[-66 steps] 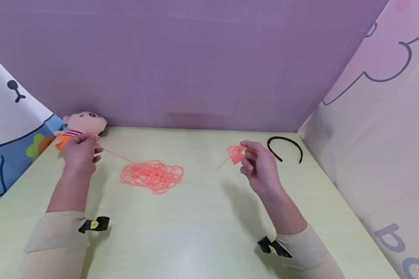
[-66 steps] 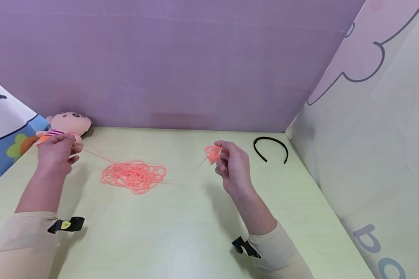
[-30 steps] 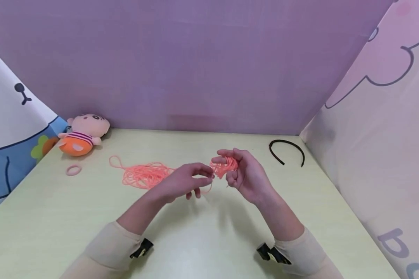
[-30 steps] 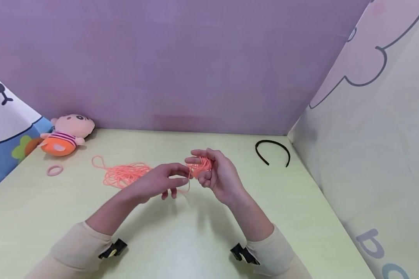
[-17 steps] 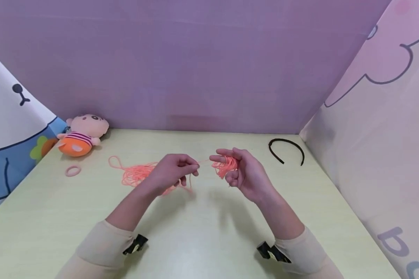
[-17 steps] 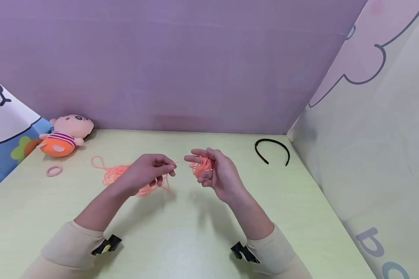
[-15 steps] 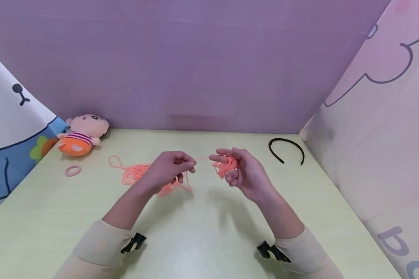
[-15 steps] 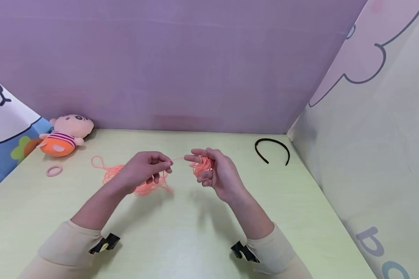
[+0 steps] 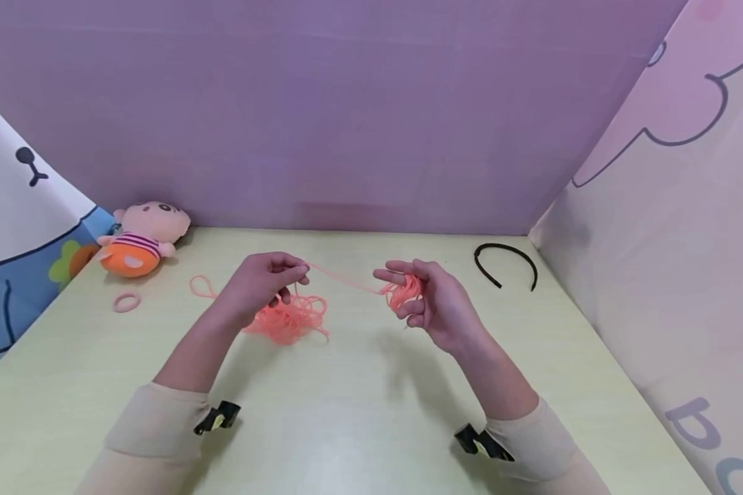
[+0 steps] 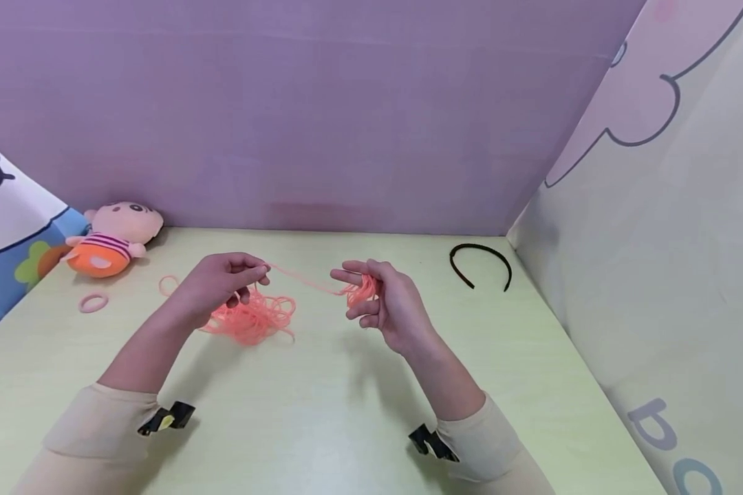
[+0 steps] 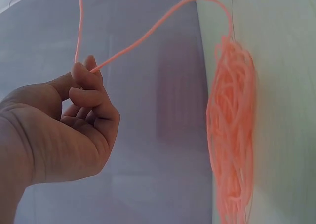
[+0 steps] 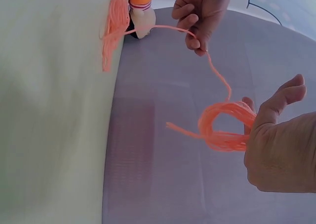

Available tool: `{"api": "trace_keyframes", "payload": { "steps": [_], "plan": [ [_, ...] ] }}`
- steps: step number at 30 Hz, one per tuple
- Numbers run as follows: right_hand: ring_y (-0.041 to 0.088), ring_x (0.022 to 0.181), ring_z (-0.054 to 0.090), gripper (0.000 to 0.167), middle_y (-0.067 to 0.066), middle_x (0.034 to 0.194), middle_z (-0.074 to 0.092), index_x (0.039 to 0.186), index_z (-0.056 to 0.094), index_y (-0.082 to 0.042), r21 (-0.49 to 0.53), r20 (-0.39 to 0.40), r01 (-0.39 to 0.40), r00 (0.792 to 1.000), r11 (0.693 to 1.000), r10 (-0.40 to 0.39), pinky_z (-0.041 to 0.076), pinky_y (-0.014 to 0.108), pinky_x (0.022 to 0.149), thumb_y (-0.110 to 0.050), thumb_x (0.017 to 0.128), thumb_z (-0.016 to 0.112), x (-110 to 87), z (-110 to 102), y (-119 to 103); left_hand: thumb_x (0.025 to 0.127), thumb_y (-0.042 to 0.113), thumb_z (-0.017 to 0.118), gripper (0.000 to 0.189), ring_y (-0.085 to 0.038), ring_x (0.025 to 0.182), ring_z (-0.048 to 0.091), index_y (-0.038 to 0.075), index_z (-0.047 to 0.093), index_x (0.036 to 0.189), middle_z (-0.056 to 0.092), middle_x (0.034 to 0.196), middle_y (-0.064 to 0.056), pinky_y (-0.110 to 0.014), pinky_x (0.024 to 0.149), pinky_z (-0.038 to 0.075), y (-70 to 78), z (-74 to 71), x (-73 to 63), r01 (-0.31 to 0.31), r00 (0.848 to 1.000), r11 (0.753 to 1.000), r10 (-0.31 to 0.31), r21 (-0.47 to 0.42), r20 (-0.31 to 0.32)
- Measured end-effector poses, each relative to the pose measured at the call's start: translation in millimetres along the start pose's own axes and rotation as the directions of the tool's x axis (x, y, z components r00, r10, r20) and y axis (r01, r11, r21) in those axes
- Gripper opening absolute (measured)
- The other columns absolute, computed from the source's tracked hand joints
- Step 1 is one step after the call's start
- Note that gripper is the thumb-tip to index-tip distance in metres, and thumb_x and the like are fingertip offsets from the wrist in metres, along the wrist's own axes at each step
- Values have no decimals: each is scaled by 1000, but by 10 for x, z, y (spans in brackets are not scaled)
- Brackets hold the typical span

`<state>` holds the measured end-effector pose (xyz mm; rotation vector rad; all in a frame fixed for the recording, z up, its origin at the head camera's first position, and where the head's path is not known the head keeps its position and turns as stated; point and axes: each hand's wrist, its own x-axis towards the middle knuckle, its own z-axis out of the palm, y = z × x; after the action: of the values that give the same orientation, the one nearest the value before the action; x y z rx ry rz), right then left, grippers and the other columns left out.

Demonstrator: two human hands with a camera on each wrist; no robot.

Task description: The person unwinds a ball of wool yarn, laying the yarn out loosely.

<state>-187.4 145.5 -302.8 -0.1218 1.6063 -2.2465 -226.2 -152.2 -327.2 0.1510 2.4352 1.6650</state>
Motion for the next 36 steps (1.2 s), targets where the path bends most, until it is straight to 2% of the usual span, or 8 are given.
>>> {"api": "trace_keyframes", "payload": {
  "steps": [11,18,24,29,33,36],
  "plan": [
    [12,50,61,45,8,132,66,139,53,-3,-2,-10,6,1000,1000,-6,40,18,45,-29,109,34,-9,-5,-25,103,32,62,40,-16,68,59,2,62,130,68,108,-6,-26,58,48,-160,-329,52,17,996,1000,-17,-1,-90],
    [12,50,61,45,8,131,66,139,53,-2,3,-8,11,1000,1000,-11,41,18,44,-30,109,33,-12,-15,-27,104,34,60,46,-9,67,60,1,58,136,67,96,10,-25,59,48,-297,-550,76,43,986,999,-43,-5,-164],
    [12,49,60,45,7,129,67,138,54,-3,-7,-13,14,1000,1000,-14,41,18,45,-30,109,32,-11,-22,-25,104,37,59,50,-6,66,60,2,54,140,66,87,20,-23,58,48,-398,-709,63,61,970,996,-74,-62,-231],
    [12,50,62,45,6,129,68,138,54,-2,-9,-7,16,1000,1000,-16,42,18,45,-30,109,34,-5,-29,-24,103,39,59,35,-6,68,61,15,60,128,66,89,20,-22,59,49,-424,-831,9,93,947,985,-132,-143,-293],
    [12,50,62,45,6,130,68,139,53,-2,-11,-9,12,1000,1000,-12,43,18,44,-30,109,34,1,-30,-29,101,41,60,18,-7,70,63,27,62,113,65,99,14,-21,60,49,-418,-915,-30,131,911,966,-205,-222,-357],
    [12,50,62,45,7,130,68,139,53,-2,-8,-10,8,1000,1000,-8,44,18,44,-29,109,33,2,-32,-29,101,40,61,20,-7,70,64,26,62,116,61,106,9,-21,59,49,-422,-943,-32,144,886,953,-244,-266,-394]
  ]
}}
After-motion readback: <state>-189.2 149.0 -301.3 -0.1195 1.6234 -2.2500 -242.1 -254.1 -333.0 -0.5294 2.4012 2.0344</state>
